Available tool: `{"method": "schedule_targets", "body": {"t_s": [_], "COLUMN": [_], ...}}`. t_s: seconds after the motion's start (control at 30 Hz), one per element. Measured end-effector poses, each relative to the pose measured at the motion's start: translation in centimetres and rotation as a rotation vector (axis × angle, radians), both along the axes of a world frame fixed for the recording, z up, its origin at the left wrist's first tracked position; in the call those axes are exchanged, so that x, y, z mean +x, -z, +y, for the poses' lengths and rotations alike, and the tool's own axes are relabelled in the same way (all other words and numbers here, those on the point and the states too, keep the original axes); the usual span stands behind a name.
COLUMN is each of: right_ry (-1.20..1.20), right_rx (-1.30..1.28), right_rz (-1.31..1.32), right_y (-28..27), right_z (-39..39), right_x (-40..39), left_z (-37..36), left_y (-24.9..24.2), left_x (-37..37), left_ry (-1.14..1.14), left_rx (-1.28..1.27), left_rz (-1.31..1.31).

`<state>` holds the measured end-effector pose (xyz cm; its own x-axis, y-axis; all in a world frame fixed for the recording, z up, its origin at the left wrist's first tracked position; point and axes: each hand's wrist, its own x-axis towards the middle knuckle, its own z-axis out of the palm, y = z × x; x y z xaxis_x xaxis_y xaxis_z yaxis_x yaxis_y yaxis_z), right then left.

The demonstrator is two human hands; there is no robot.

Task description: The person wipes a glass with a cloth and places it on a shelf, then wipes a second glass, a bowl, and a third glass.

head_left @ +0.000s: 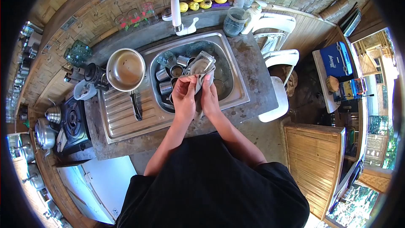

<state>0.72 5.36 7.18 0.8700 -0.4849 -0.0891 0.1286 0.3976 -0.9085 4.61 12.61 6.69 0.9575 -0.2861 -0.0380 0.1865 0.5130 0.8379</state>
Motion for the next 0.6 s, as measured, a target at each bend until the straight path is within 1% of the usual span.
{"method": "schedule_targets", "body": {"t_s": [0.07, 0.1, 0.13, 0.17, 0.23, 0.33, 0.37, 0.43, 0.47, 0.57, 0.6], "right_ry": [-0.008, -0.015, 0.078, 0.169, 0.275, 0.19, 0.042, -0.258, -0.304, -0.259, -0.356], "right_rx": [0.052, 0.078, 0.146, 0.149, 0.327, -0.229, -0.4, -0.735, -0.877, -1.069, -1.071], "right_rz": [0.042, 0.066, 0.021, 0.035, 0.0, -0.03, 0.012, 0.093, 0.039, -0.069, 0.051], "right_y": [0.9, 0.1, -0.6, -2.2, -2.8, -2.4, -2.5, -2.8, -4.6, -4.5, -5.1], "right_z": [-1.9, -2.5, -2.9, -3.4, -5.1, -7.2, -7.6, -8.0, -7.9, -7.1, -7.3], "right_x": [0.4, 0.9, 1.3, 1.7, 2.4, 1.1, 0.5, -0.4, -0.7, -1.1, -1.4], "left_z": [0.2, 0.2, 0.2, 0.6, 1.6, 2.0, 2.1, 2.6, 3.0, 3.6, 3.6], "left_y": [-0.1, -0.4, -0.7, -0.5, 0.6, 1.1, 0.9, 0.4, 0.0, -0.9, -1.7], "left_x": [-0.7, -1.2, -1.8, -2.2, -2.8, -3.3, -3.4, -2.0, -1.2, 0.5, 0.4], "left_ry": [0.03, 0.041, 0.025, 0.051, 0.105, 0.15, 0.159, 0.15, 0.149, 0.22, 0.237], "left_rx": [-0.031, -0.047, 0.012, 0.036, 0.083, 0.076, 0.066, 0.208, 0.278, 0.575, 0.641], "left_rz": [-0.007, -0.007, -0.034, -0.055, -0.099, -0.088, -0.082, -0.15, -0.184, -0.468, -0.567]}}
